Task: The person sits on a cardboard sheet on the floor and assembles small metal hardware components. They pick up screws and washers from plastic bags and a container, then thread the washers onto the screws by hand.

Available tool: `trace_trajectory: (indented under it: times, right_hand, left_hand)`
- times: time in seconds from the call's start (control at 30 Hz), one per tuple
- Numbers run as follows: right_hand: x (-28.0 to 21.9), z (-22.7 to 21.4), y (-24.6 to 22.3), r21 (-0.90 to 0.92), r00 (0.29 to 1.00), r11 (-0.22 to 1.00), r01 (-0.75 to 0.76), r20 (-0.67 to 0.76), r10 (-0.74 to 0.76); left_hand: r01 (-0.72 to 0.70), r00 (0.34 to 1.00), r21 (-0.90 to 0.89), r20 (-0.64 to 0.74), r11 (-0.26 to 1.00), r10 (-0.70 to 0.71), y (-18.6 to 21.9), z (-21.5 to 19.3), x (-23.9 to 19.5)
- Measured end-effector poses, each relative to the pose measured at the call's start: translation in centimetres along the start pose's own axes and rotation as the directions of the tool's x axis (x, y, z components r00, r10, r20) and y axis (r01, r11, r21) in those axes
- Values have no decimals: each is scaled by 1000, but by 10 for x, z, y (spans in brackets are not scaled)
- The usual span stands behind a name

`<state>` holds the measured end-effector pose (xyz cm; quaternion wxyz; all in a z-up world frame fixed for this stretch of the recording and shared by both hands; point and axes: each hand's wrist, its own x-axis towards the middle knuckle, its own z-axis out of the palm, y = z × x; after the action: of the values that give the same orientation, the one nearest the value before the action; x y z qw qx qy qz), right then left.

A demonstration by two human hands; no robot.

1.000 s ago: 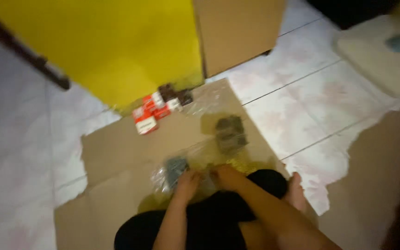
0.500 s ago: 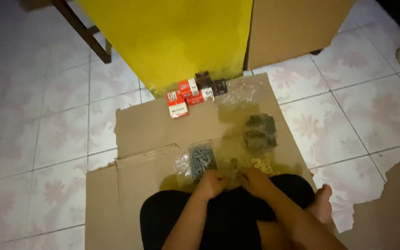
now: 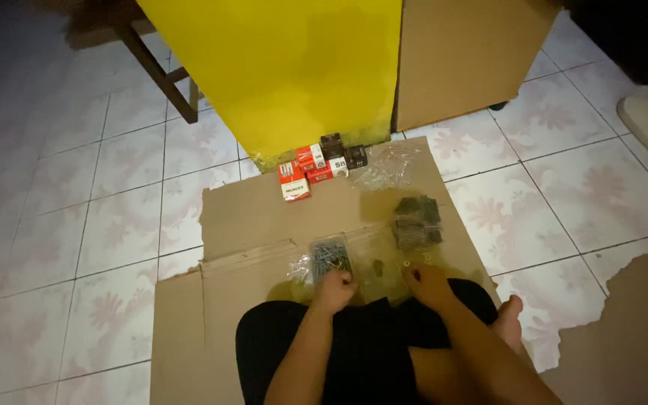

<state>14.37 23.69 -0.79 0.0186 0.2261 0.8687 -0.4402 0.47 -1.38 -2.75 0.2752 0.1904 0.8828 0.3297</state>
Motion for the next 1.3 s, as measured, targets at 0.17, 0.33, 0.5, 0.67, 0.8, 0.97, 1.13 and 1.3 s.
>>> trace_trajectory:
  times: [0.17,0.33,0.5,0.67,0.8,0.97,1.13,1.3]
  right_hand:
    - [12,11,5,-65,999,997,31,-12,-32]
    - [15,20,0,-141,1000,990,4,-7,-5]
    - [34,38,21,-196,999,979,49,-14,-52]
    - [15,37,20,-254,998,965,61,24,-56]
    - [-12,10,-13,-293,996,956,30,93,-3]
    - [-3,21,12,-297,996,951,82,53,-70]
    - [-6,20,14,-240,995,966,99,21,-97]
    - [7,26,14,-158,996,984,84,3,-85]
  left_hand:
    - [25,1000,-51,-1,998,-25,-14,27,27]
    - [-120,992,-210,-70,970,107,-2,27,32]
    - [-86,996,-246,-46,965,77,9,25,25]
    - [51,998,-594,69,803,-12,55,-31,-46]
    - [-101,994,-70,-41,992,99,45,-30,-56]
    - [-187,979,-71,-100,980,180,21,-24,-48]
    - [-167,982,-24,-96,986,164,-12,5,-7]
    - [-234,971,-127,-74,964,226,2,1,1]
